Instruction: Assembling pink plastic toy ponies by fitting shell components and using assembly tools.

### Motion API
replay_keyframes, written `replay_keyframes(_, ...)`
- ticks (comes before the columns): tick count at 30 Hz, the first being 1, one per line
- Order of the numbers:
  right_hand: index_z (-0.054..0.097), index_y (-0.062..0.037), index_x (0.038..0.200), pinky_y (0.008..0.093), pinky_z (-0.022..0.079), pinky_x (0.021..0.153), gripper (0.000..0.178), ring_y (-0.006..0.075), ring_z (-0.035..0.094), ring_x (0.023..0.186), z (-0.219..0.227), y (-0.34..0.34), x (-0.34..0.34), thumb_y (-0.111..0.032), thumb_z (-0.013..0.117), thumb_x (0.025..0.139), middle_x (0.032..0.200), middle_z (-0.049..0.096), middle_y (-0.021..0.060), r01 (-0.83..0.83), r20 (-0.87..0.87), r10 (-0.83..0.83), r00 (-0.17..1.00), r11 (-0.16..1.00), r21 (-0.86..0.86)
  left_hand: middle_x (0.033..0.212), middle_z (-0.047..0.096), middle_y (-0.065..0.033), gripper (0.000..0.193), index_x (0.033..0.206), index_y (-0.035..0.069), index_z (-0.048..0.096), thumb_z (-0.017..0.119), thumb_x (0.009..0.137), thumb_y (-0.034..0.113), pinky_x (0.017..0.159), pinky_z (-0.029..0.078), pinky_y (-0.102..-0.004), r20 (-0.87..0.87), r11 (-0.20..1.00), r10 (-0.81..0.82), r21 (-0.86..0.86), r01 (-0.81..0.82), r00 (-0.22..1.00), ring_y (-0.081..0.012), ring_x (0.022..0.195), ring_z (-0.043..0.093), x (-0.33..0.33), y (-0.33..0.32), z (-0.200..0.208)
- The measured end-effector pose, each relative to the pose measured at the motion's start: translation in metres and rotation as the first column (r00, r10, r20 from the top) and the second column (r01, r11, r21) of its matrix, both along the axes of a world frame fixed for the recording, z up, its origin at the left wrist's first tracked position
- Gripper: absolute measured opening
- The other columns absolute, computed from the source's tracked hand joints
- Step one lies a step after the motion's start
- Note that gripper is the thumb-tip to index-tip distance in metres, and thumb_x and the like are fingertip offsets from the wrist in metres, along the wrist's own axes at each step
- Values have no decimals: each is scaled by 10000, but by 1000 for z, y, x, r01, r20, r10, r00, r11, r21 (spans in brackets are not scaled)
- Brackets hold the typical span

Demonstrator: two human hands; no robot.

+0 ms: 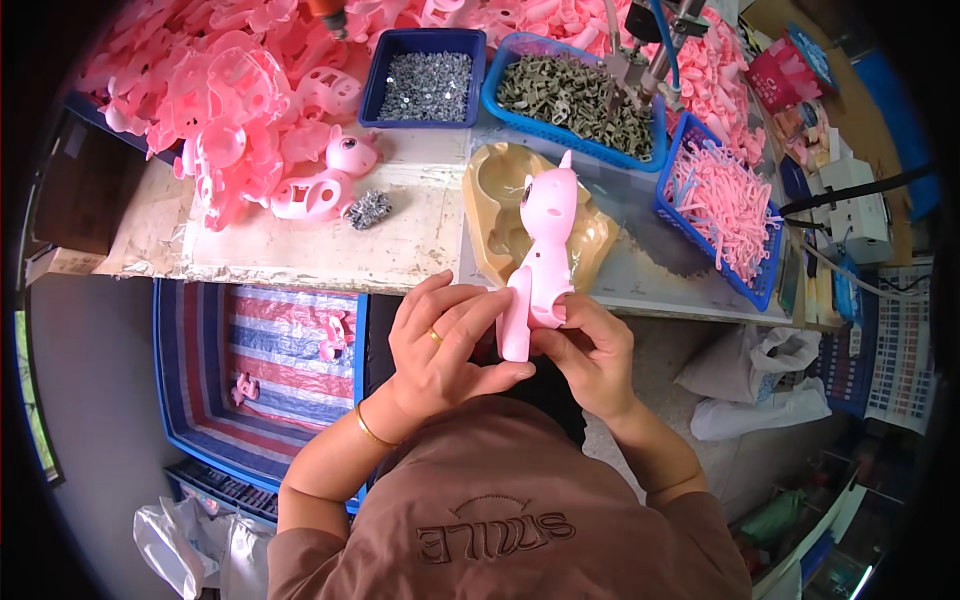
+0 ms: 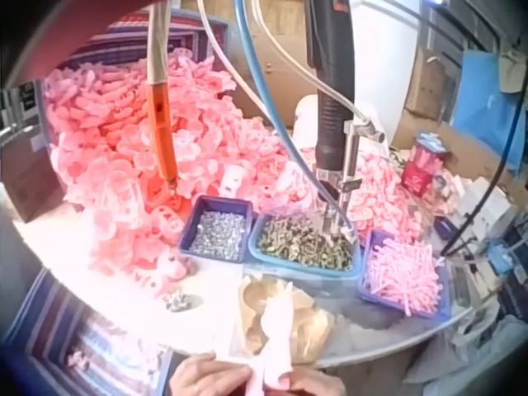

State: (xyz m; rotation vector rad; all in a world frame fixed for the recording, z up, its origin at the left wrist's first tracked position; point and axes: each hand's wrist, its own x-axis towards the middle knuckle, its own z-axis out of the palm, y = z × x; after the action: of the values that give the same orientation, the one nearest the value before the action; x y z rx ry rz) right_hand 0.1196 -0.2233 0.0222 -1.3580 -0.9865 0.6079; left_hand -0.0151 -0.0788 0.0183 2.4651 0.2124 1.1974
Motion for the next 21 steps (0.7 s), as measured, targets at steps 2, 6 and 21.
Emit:
replay_keyframes(2, 653, 37, 1027, 284, 548, 740, 159, 164, 687, 855, 0, 0, -1, -20, 707, 889, 990, 677, 96, 22, -28, -22, 999, 1000, 1, 995, 691, -50, 616, 1145, 50, 664, 761, 758, 520, 917, 516, -440, 5, 1000, 13, -1, -13, 1000, -223, 921, 647, 0, -1, -1)
replay_keyframes(6, 674, 12, 1020, 297, 547, 749, 152, 195, 691, 867, 0, 1, 3, -3, 710, 873, 1006, 689, 103, 46, 150, -49, 987, 999, 23, 992, 690, -55, 602, 1141, 51, 661, 754, 771, 518, 918, 514, -439, 5, 999, 29, -13, -29, 1000, -222, 925, 648, 0, -5, -3)
replay_keyframes(21, 693, -7, 1025, 305, 545, 759, 239, 230, 691, 892, -6, 0, 12, 81, 713, 804, 1050, 688, 130, 93, 324, -97, 941, 995, 30, 998, 707, -22, 495, 1105, 69, 649, 751, 820, 461, 1001, 453, -438, 27, 997, 70, 35, -71, 997, -177, 920, 669, -1, -14, 6)
